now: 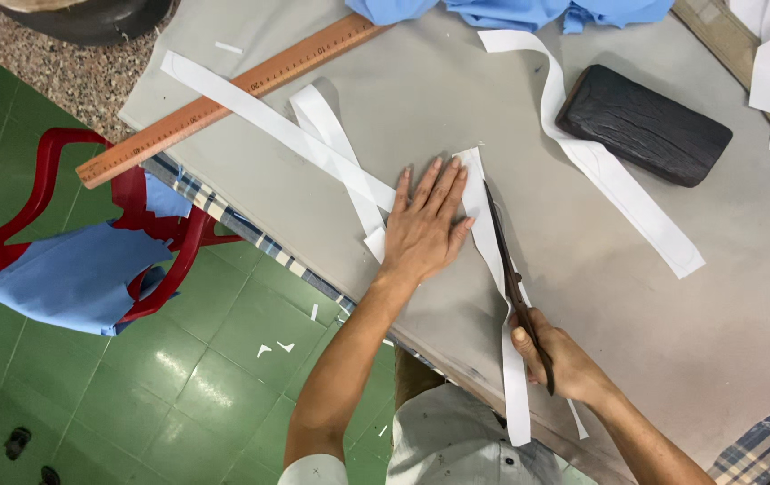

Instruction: The person uses shears to cut a large sheet of white paper into long, narrow strips on a table. The person repeatedly cuts the paper along its length, separating the strips and moving them aside as the task progresses.

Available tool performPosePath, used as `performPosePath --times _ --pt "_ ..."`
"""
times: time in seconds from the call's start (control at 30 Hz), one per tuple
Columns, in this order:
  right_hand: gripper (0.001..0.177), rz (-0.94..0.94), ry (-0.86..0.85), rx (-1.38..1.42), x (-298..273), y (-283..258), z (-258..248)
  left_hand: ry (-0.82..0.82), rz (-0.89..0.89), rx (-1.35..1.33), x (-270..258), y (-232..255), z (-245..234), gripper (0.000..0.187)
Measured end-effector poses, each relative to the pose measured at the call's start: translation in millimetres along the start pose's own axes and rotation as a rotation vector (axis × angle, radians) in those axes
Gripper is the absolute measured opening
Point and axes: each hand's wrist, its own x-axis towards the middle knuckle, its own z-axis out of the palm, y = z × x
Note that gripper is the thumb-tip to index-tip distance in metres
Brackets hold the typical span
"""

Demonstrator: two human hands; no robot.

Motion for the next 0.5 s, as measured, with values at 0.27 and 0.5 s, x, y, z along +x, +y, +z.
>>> performPosePath --times 0.27,0.5 --pt "0.061 -0.019 -0.037 -0.012 1 -11 -2 0.003 -0.02 -0.019 3 0 -3 0.069" --pt "0.062 0.063 0.021 -0.126 10 -28 -4 -0.027 -0.023 -0.054 5 -3 -6 0.068"
